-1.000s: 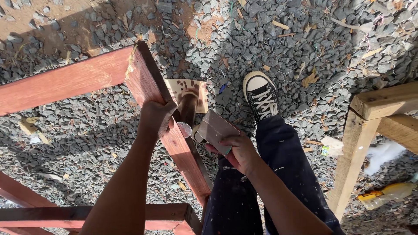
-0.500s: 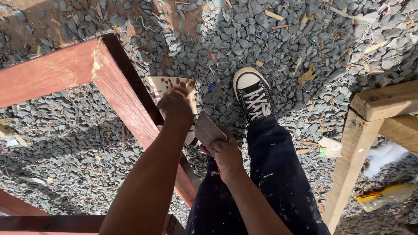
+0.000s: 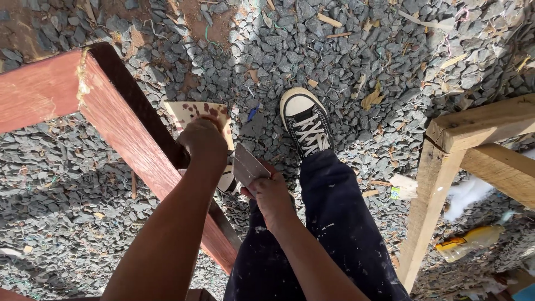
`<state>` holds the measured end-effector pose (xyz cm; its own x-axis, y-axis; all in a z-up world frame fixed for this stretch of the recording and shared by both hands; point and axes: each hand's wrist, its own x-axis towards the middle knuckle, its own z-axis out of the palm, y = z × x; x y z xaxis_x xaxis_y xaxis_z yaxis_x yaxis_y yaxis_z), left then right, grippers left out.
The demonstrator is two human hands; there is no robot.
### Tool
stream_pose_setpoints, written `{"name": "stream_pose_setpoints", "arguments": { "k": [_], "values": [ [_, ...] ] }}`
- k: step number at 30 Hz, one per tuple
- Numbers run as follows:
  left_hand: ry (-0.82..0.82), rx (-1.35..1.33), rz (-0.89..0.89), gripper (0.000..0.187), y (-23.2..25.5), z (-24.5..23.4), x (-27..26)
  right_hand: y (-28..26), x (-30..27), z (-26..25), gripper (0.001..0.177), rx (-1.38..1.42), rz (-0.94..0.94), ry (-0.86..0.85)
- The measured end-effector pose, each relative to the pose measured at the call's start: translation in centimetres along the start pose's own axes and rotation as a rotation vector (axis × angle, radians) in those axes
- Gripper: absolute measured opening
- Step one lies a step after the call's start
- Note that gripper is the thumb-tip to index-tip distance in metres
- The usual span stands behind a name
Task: Sanding a wooden furniture frame using sandpaper
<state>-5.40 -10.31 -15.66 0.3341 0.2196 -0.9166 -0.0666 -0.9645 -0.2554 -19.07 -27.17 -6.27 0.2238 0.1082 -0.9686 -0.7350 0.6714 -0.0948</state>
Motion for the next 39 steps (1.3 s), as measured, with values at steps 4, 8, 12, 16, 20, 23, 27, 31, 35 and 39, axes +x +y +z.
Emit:
{"name": "stream_pose_setpoints", "arguments": {
  "k": [4, 8, 12, 16, 20, 23, 27, 31, 35, 39],
  "values": [
    [-0.193, 0.185, 0.081, 0.060, 0.4, -8.1, -8.7, -0.5, -0.4, 0.7, 0.066, -0.036, -0.022, 0.032],
    [-0.177, 0.323, 0.195, 0.061, 0.0, -8.8, -10.8, -1.9, -0.2, 1.4, 0.066, -0.196, -0.062, 0.025],
    [-0.141, 0.234, 0.241, 0.057, -1.0, -8.4, -11.4, -6.6, -7.8, 4.1, 0.067, -0.341, -0.059, 0.120],
    [-0.137, 0.470, 0.315, 0.087, -1.3, -6.6, -10.5, -8.7, -15.6, 7.3, 0.067, -0.136, 0.096, 0.554],
    [-0.105, 0.529, 0.176, 0.100, -1.2, -6.8, -11.2, -8.7, -19.5, 10.2, 0.067, -0.275, 0.207, 0.477],
    [0.072, 0.498, 0.285, 0.070, -3.0, -5.4, -11.1, -7.0, -19.8, 8.9, 0.075, -0.340, 0.170, 0.314],
    [0.184, 0.217, 0.488, 0.031, -6.7, -8.8, -12.8, -6.1, -23.2, 10.2, 0.078, -0.151, 0.261, 0.517],
    [0.011, -0.384, 0.344, 0.034, -10.9, -19.4, -17.7, -5.6, -24.5, 10.4, 0.072, -0.082, 0.204, 0.566],
    [0.112, -0.742, 0.010, 0.068, -15.1, -19.8, -15.6, -7.4, -23.3, 12.2, 0.078, -0.520, 0.164, 0.265],
    [-0.129, -1.252, -0.102, 0.067, -15.3, -19.6, -14.0, -6.1, -19.1, 13.0, 0.091, -0.524, 0.091, 0.147]
  ]
}}
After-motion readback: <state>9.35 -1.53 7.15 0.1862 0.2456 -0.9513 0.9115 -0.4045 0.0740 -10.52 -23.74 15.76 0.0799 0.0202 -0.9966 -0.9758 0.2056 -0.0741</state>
